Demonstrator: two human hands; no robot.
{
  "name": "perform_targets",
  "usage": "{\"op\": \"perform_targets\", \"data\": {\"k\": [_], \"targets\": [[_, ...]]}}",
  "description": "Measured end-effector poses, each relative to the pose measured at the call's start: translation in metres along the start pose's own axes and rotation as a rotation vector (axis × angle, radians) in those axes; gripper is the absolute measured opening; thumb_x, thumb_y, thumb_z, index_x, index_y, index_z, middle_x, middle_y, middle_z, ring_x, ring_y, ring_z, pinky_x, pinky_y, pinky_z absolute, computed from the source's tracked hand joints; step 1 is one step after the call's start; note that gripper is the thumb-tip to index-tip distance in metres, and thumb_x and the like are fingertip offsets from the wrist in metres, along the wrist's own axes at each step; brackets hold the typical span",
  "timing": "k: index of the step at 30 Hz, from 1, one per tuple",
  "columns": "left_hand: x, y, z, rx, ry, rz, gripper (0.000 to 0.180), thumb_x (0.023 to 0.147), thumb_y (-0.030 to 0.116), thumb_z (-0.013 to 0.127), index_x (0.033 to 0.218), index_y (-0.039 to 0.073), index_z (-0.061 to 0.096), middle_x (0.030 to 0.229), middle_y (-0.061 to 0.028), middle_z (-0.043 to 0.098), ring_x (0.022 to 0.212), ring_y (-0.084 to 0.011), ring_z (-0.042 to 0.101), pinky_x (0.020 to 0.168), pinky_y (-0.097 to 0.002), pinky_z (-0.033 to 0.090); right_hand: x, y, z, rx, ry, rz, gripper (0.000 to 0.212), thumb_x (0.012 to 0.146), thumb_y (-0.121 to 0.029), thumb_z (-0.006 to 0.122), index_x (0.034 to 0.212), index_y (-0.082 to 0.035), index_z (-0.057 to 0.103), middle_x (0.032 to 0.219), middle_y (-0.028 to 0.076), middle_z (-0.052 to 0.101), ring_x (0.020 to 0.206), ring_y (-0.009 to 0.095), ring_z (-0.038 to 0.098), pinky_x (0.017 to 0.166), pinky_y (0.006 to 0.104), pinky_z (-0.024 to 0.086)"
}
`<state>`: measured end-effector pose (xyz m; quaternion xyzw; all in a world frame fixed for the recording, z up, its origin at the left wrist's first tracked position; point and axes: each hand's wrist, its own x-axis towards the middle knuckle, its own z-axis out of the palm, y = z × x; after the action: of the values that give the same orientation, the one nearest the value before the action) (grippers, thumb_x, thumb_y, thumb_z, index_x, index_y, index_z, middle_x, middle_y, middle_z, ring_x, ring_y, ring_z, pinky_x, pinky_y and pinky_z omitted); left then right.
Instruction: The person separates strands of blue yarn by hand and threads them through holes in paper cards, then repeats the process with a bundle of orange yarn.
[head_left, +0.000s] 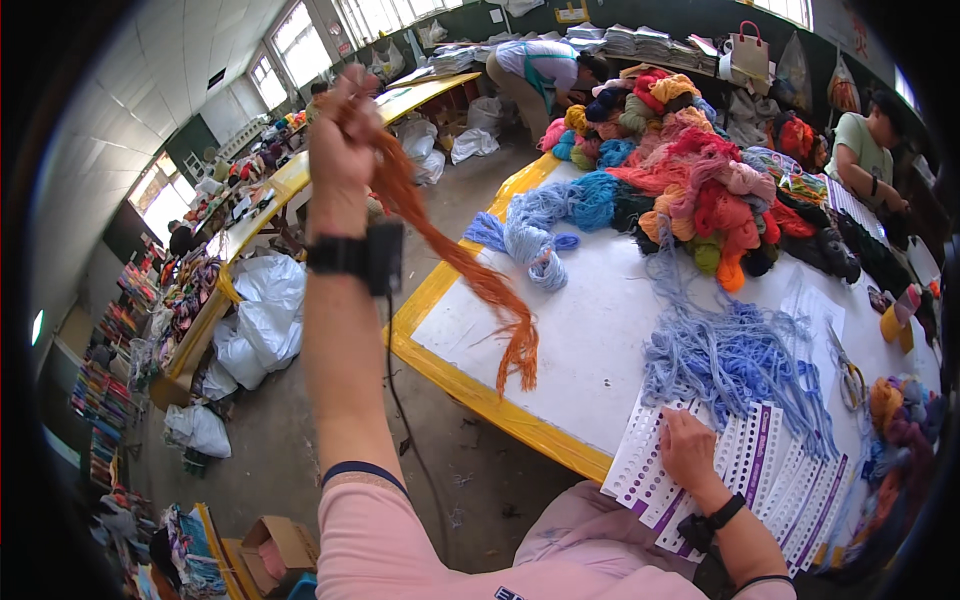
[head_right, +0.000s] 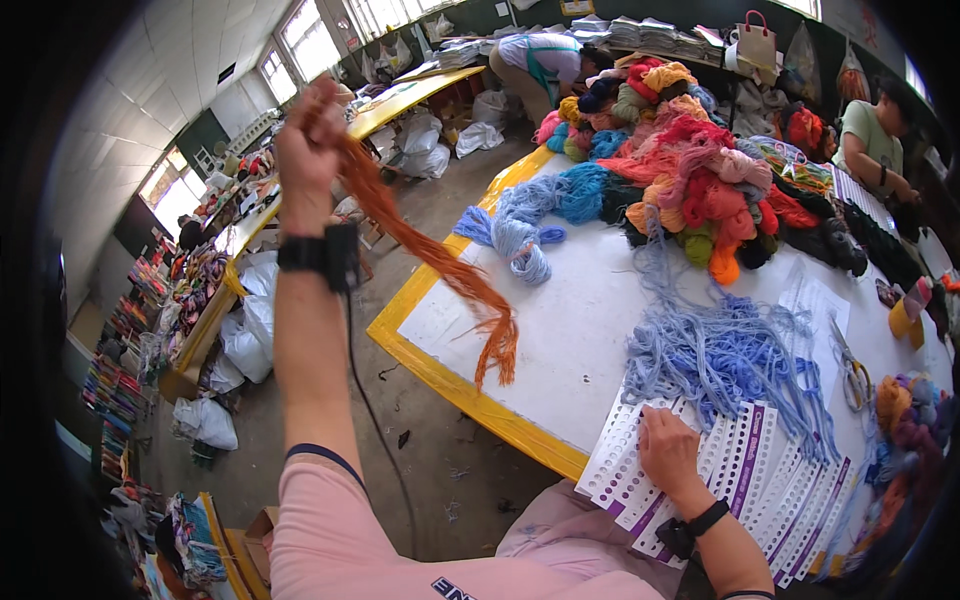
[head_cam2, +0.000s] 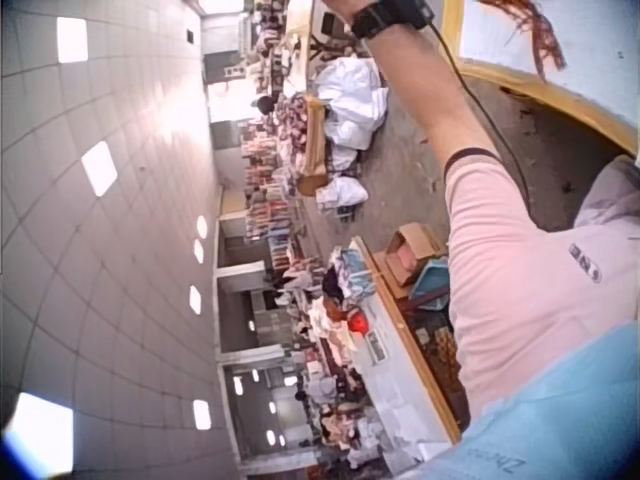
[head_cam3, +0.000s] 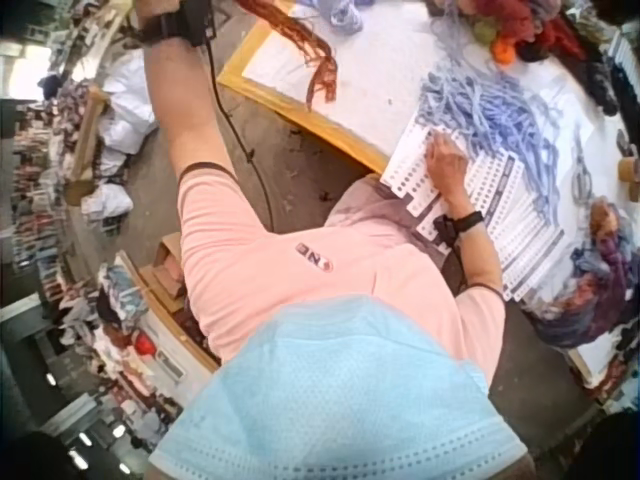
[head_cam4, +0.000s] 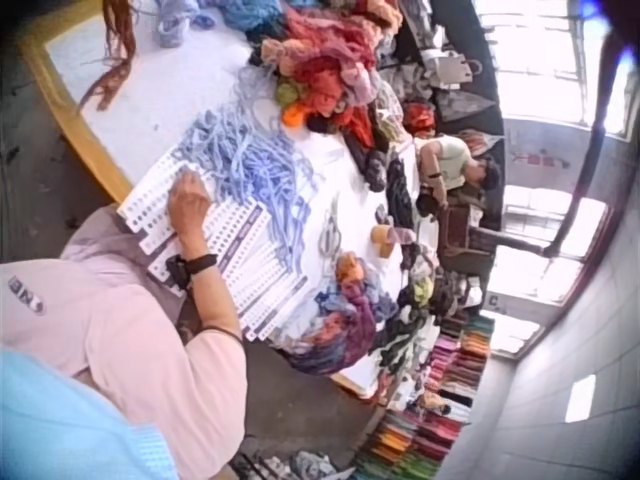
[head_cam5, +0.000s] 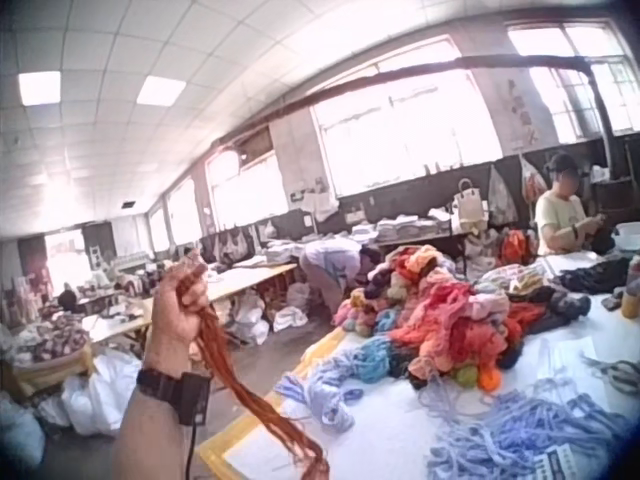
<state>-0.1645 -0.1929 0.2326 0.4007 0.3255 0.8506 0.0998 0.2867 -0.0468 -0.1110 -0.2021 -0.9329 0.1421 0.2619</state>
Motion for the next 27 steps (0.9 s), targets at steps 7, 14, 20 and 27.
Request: {"op": "perform_targets", "data": {"k": [7,14,20,27], "targets": [[-0.051,-0.042,0.013,-0.275,0.243,-0.497,0.008,0.090,0.007,0.059,0.094,-0.001,0.059,0.065,0.0032,0.048,0.046,-0.0030,0.037,0.038,-0.0191,0.027,-0.014,-0.003,-0.004,0.000,-0.029,0.013,0.022,0.083,-0.007,0.061,0.105,-0.003,0.063,0.080,0.012,0.060,0.071,0.031,0.062,0.061,0.0411,0.049],[-0.275,-0.205,0.046,0.156,-0.193,-1.390,0.027,0.099,0.023,0.054,0.096,-0.002,0.062,0.064,0.0011,0.054,0.043,-0.0020,0.034,0.039,-0.0180,0.027,-0.006,0.015,-0.004,0.025,-0.206,0.063,0.033,0.087,-0.012,0.056,0.120,-0.006,0.056,0.096,0.017,0.063,0.085,0.035,0.063,0.072,0.0453,0.050],[-0.340,-0.260,0.046,0.509,-0.269,-1.237,0.029,0.101,0.022,0.049,0.097,-0.004,0.062,0.080,-0.0071,0.065,0.056,-0.0057,0.049,0.048,-0.0198,0.037,-0.028,0.034,-0.024,0.108,-0.042,0.178,0.025,0.084,-0.009,0.065,0.108,-0.004,0.060,0.092,0.014,0.060,0.082,0.034,0.062,0.070,0.0431,0.050],[-0.364,-0.273,0.066,0.658,-0.526,-1.110,0.017,0.091,0.016,0.063,0.092,-0.001,0.063,0.077,-0.0029,0.062,0.057,-0.0052,0.046,0.050,-0.0205,0.034,-0.045,0.030,-0.014,0.049,0.011,0.071,0.026,0.082,-0.007,0.065,0.108,-0.002,0.062,0.085,0.012,0.055,0.078,0.030,0.060,0.066,0.0400,0.050]]}}
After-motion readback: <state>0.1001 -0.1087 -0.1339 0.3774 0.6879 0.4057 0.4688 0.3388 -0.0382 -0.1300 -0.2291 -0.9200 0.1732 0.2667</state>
